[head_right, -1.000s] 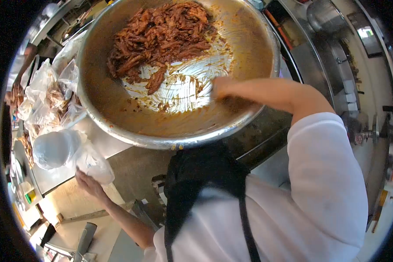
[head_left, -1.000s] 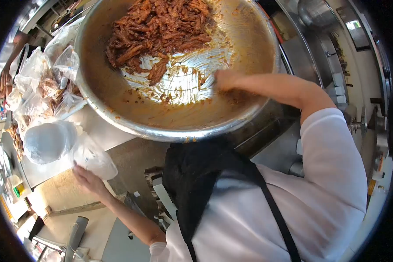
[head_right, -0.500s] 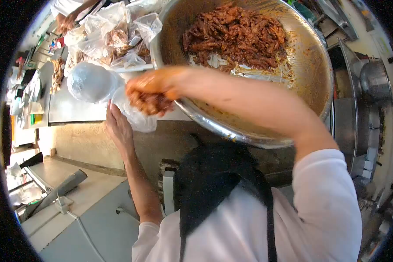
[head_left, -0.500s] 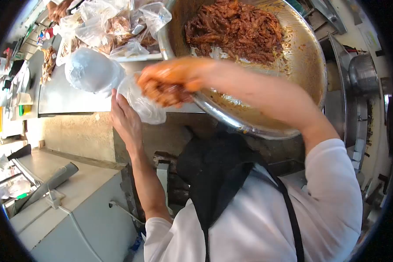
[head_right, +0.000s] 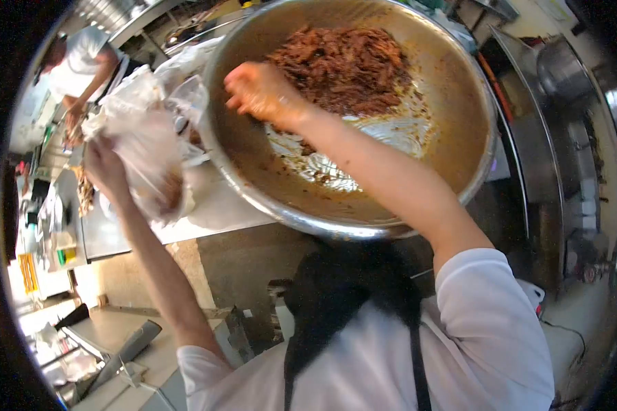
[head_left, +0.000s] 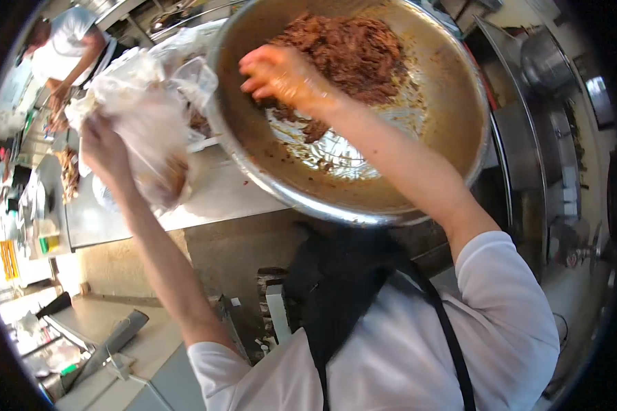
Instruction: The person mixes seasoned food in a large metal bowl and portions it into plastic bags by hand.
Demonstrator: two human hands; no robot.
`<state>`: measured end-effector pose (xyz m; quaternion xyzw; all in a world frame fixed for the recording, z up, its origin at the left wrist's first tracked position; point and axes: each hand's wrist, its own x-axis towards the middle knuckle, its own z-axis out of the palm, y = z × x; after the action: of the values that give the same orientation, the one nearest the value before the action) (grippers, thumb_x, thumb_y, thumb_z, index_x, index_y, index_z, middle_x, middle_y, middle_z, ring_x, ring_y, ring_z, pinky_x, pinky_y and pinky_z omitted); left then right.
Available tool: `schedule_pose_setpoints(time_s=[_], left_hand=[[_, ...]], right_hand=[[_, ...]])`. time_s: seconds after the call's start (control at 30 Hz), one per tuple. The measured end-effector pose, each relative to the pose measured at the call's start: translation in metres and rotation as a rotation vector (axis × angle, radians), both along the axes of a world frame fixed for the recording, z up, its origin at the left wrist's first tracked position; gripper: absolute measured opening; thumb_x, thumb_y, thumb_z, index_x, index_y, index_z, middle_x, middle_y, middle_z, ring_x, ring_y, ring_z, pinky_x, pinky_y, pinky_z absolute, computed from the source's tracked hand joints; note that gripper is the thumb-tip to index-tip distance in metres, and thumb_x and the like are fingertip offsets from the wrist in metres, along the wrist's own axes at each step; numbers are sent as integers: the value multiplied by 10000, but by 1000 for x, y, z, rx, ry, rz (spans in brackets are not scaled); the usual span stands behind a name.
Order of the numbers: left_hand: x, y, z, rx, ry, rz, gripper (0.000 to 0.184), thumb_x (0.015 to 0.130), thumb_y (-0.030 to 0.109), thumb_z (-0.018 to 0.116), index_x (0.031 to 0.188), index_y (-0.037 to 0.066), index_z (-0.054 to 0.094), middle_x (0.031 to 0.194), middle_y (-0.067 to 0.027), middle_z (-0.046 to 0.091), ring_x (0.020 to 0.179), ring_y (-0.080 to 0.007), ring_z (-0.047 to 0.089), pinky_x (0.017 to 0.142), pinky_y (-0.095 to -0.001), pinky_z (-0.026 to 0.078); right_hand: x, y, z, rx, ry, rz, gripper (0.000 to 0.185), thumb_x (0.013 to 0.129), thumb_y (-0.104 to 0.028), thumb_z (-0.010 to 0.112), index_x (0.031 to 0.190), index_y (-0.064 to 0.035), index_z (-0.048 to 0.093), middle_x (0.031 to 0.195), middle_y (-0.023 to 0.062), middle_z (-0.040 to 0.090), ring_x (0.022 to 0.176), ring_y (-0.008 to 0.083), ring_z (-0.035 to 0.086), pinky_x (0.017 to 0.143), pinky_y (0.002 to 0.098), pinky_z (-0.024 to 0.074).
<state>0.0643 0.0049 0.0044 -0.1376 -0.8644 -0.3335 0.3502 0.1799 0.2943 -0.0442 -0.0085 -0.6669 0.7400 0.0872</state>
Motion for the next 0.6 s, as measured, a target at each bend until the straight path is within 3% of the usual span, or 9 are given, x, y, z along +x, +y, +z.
schedule_pose_setpoints(time_s=[0.07, 0.13, 0.2, 0.27, 0.3, 0.37, 0.47, 0.5, 0.6], left_hand=[[-19, 28, 35, -31, 101, -93, 299, 963, 248, 468, 1061, 23, 637, 933, -179, 686, 855, -313, 652, 783, -377, 476], [-63, 41, 22, -42, 59, -213, 333, 955, 297, 488, 1129, 43, 616, 1092, -220, 636, 962, -340, 623, 827, -384, 473], [-112, 48, -42, -251, 22, -137, 387, 951, 329, 484, 1234, 75, 563, 1193, -231, 581, 1066, -391, 570, 929, -466, 419], [-140, 60, -135, -690, -258, 48, 454, 952, 327, 460, 1348, 105, 453, 1292, -185, 521, 1229, -410, 450, 1017, -599, 289], [-134, 69, -164, -692, -169, 18, 458, 957, 317, 443, 1375, 133, 411, 1322, -156, 499, 1283, -413, 381, 1014, -656, 222], [-123, 83, -174, -778, -132, 24, 485, 961, 305, 425, 1419, 182, 327, 1418, -70, 413, 1385, -378, 235, 993, -746, 141], [-118, 85, -156, -651, -207, -152, 460, 968, 289, 415, 1409, 171, 350, 1412, -74, 422, 1386, -368, 234, 965, -772, 136], [-100, 89, -136, -527, -210, -172, 435, 966, 220, 444, 1383, 111, 390, 1293, -117, 540, 1305, -308, 400, 1026, -665, 210], [-79, 67, -103, -115, -276, -281, 392, 955, 153, 480, 1335, 65, 449, 1111, -136, 646, 1130, -239, 564, 1029, -481, 334]], right_hand=[[8, 51, -12, 232, -63, -227, 257, 921, -203, 555, 1056, 13, 589, 912, 94, 640, 799, 170, 656, 646, 297, 520], [24, 88, -34, 604, -197, -318, 233, 899, -156, 555, 1061, -6, 629, 1004, 147, 672, 927, 236, 652, 785, 360, 506], [36, 108, -70, 755, -297, -205, 224, 867, -114, 564, 1057, -29, 647, 1045, 159, 668, 965, 291, 641, 837, 382, 495], [52, 110, -88, 890, -383, -69, 230, 846, -76, 560, 1053, -36, 651, 1014, 149, 674, 968, 300, 638, 845, 389, 492], [54, 107, -100, 994, -379, -30, 250, 835, -60, 560, 1070, -34, 642, 1044, 144, 665, 1001, 300, 621, 859, 389, 486], [45, 99, -119, 1203, -358, 49, 298, 813, -28, 558, 1104, -29, 624, 1104, 136, 646, 1068, 300, 586, 889, 389, 473], [11, 81, -142, 1287, 95, -41, 376, 795, -3, 558, 1170, -24, 580, 1227, 148, 570, 1173, 320, 502, 933, 421, 453], [-1, 73, -143, 1386, 80, -20, 396, 793, -7, 569, 1189, -23, 565, 1253, 154, 545, 1196, 337, 473, 954, 431, 441], [-26, 56, -154, 1549, -81, 51, 431, 787, -24, 604, 1214, -24, 546, 1292, 171, 500, 1237, 381, 417, 991, 464, 420]])
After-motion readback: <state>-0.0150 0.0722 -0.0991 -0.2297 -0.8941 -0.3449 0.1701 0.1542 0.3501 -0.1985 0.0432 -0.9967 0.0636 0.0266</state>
